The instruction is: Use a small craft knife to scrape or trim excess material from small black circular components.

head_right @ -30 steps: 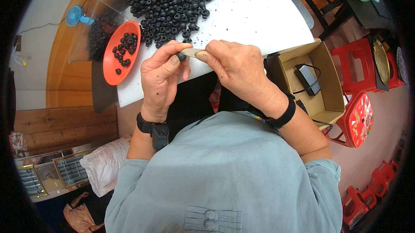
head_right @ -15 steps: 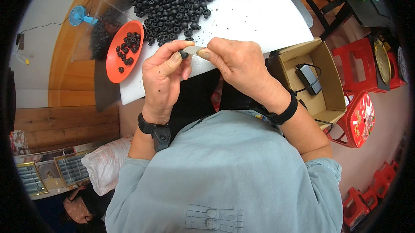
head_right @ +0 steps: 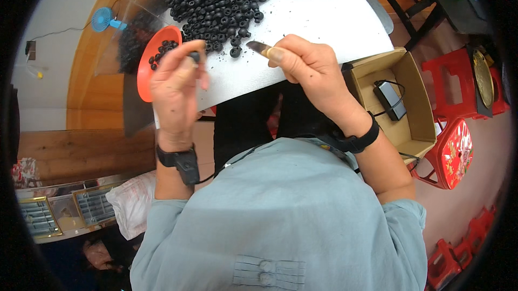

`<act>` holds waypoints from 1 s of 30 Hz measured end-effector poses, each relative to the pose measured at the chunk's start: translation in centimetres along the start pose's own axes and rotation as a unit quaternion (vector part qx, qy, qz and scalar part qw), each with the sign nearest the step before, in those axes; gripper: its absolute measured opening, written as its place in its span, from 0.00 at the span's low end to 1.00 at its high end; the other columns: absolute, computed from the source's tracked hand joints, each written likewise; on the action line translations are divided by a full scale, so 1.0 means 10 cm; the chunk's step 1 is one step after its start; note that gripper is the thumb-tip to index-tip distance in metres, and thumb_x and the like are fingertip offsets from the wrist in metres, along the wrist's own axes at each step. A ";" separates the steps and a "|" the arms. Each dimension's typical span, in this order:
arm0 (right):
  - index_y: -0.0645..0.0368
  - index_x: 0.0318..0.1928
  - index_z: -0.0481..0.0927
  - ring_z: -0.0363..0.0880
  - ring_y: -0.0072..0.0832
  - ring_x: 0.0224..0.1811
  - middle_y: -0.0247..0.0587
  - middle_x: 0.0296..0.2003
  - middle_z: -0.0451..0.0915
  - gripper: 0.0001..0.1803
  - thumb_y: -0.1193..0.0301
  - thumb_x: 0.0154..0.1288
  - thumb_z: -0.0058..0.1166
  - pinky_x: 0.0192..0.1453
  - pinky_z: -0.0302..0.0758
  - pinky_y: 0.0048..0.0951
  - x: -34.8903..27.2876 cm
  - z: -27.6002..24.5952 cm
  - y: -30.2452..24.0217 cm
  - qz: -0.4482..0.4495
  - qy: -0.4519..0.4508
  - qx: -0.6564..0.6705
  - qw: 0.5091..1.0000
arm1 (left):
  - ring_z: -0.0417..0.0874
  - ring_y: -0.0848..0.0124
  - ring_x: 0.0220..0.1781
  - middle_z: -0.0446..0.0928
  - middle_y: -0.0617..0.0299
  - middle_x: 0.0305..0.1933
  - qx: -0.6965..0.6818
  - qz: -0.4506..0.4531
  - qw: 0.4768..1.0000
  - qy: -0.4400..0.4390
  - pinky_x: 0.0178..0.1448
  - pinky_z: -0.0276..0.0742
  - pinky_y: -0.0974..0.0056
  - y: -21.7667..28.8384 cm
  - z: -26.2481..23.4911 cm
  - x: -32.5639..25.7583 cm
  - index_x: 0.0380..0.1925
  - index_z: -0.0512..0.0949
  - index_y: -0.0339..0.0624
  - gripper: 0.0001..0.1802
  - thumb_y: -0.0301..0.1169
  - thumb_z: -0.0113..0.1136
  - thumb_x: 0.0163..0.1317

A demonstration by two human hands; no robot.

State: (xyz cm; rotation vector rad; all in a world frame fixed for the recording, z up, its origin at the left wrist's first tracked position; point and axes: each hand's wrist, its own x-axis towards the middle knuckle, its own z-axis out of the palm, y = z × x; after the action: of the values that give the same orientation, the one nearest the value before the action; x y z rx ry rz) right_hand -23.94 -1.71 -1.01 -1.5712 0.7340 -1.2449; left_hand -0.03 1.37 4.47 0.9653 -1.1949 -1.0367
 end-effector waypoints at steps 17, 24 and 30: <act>0.63 0.35 0.83 0.61 0.14 0.22 0.25 0.19 0.67 0.17 0.63 0.79 0.54 0.26 0.58 0.20 -0.02 0.04 0.01 0.018 0.003 0.020 1.000 | 0.75 0.61 0.39 0.76 0.61 0.32 0.528 0.251 0.810 -0.054 0.44 0.73 0.58 -0.28 0.07 0.27 0.30 0.83 0.41 0.04 0.25 0.71 0.55; 0.64 0.37 0.84 0.63 0.14 0.23 0.26 0.20 0.69 0.16 0.64 0.78 0.55 0.27 0.60 0.21 -0.02 0.04 0.03 0.004 0.005 0.022 1.000 | 0.77 0.66 0.43 0.78 0.63 0.36 0.474 0.215 0.840 -0.156 0.42 0.74 0.63 -0.20 -0.08 0.28 0.36 0.85 0.39 0.08 0.21 0.69 0.55; 0.65 0.38 0.83 0.65 0.16 0.24 0.28 0.21 0.70 0.15 0.65 0.77 0.55 0.28 0.63 0.22 -0.01 0.02 0.05 -0.007 0.004 -0.002 1.000 | 0.77 0.68 0.42 0.79 0.64 0.35 0.444 0.129 0.884 -0.061 0.39 0.73 0.64 -0.20 -0.04 0.18 0.35 0.85 0.39 0.06 0.21 0.69 0.57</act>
State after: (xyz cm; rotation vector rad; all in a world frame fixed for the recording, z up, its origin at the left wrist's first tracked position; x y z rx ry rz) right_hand -23.71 -1.67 -1.50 -1.5786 0.7308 -1.2614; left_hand 0.30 -0.87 2.98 1.3875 -1.9095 -0.2938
